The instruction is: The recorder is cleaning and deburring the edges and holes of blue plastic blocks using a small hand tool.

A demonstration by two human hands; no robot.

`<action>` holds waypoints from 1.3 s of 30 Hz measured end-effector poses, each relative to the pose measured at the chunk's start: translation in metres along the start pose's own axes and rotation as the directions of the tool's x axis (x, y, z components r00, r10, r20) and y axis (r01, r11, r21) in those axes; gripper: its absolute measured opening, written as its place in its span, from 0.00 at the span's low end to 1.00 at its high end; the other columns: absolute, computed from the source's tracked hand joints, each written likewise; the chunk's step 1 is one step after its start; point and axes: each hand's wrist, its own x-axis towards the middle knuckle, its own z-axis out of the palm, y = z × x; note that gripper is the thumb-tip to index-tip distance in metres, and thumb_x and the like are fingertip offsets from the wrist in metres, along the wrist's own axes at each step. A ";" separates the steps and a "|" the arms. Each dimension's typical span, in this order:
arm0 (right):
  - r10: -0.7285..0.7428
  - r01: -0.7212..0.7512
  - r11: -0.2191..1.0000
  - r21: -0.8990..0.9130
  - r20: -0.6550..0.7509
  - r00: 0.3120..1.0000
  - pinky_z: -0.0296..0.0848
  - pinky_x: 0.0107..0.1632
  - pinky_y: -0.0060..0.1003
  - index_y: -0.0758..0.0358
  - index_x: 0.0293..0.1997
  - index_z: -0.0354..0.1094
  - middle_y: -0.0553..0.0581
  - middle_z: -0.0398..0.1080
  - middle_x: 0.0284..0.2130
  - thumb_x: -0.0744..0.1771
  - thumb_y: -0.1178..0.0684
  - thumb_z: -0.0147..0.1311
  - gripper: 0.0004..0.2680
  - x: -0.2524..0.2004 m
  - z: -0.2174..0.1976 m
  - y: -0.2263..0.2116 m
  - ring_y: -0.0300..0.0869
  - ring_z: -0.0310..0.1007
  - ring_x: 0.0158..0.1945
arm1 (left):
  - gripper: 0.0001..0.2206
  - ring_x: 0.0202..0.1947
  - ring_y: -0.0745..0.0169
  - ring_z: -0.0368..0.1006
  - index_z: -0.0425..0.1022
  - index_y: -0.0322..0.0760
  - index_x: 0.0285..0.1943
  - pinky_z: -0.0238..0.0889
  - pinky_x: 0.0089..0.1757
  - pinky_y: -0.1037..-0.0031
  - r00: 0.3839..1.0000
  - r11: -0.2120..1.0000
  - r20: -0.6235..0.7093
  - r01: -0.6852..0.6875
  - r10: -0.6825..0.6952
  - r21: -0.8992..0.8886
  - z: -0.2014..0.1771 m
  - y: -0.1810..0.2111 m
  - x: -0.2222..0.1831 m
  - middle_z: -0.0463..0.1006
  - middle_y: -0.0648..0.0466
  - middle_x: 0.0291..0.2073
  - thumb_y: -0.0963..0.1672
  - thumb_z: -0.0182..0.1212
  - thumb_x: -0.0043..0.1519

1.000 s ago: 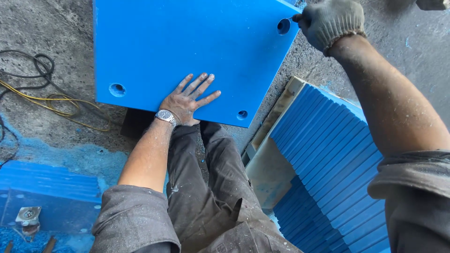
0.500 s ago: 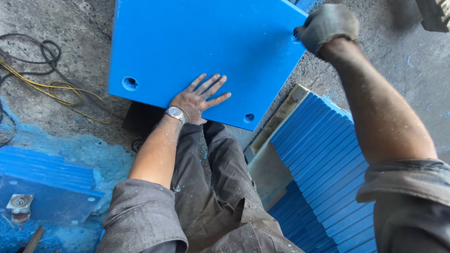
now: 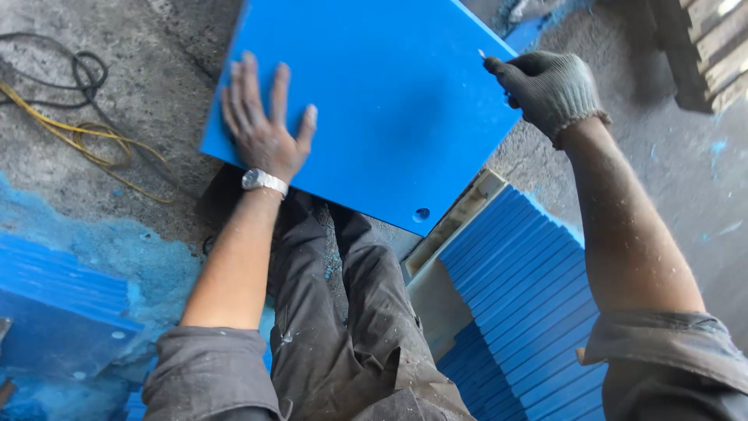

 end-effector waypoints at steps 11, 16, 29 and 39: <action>-0.802 0.775 0.482 -0.409 0.150 0.578 0.73 0.22 0.37 0.65 0.55 0.76 0.62 0.77 0.33 0.74 0.43 0.54 0.14 0.166 0.067 -0.121 0.43 0.78 0.30 | 0.30 0.69 0.38 0.61 0.48 0.59 0.82 0.55 0.61 0.42 0.946 0.952 -0.110 0.303 -0.305 -0.029 0.003 -0.018 0.015 0.58 0.40 0.74 0.62 0.41 0.73; 0.071 -0.290 0.706 0.646 0.343 0.937 0.82 0.31 0.28 0.64 0.52 0.74 0.54 0.79 0.35 0.68 0.36 0.56 0.19 0.228 0.078 -0.114 0.35 0.83 0.32 | 0.30 0.68 0.38 0.63 0.46 0.60 0.83 0.57 0.61 0.42 0.950 0.958 -0.126 0.278 -0.284 -0.064 -0.006 -0.014 0.016 0.59 0.41 0.72 0.60 0.45 0.74; -0.757 0.533 0.297 -0.792 0.145 0.637 0.70 0.21 0.41 0.58 0.46 0.80 0.60 0.76 0.25 0.76 0.42 0.54 0.13 0.119 0.056 -0.194 0.47 0.75 0.24 | 0.33 0.68 0.39 0.62 0.40 0.62 0.84 0.57 0.60 0.42 0.951 0.956 -0.104 0.287 -0.293 -0.067 0.004 -0.016 0.010 0.57 0.40 0.73 0.61 0.46 0.73; -0.471 0.397 0.514 -0.760 0.137 0.871 0.73 0.25 0.50 0.58 0.39 0.80 0.62 0.76 0.24 0.70 0.40 0.53 0.14 0.117 0.081 -0.230 0.52 0.76 0.25 | 0.34 0.70 0.38 0.60 0.36 0.64 0.84 0.56 0.61 0.41 0.945 0.943 -0.081 0.303 -0.316 -0.137 0.008 -0.012 0.011 0.55 0.38 0.74 0.60 0.47 0.72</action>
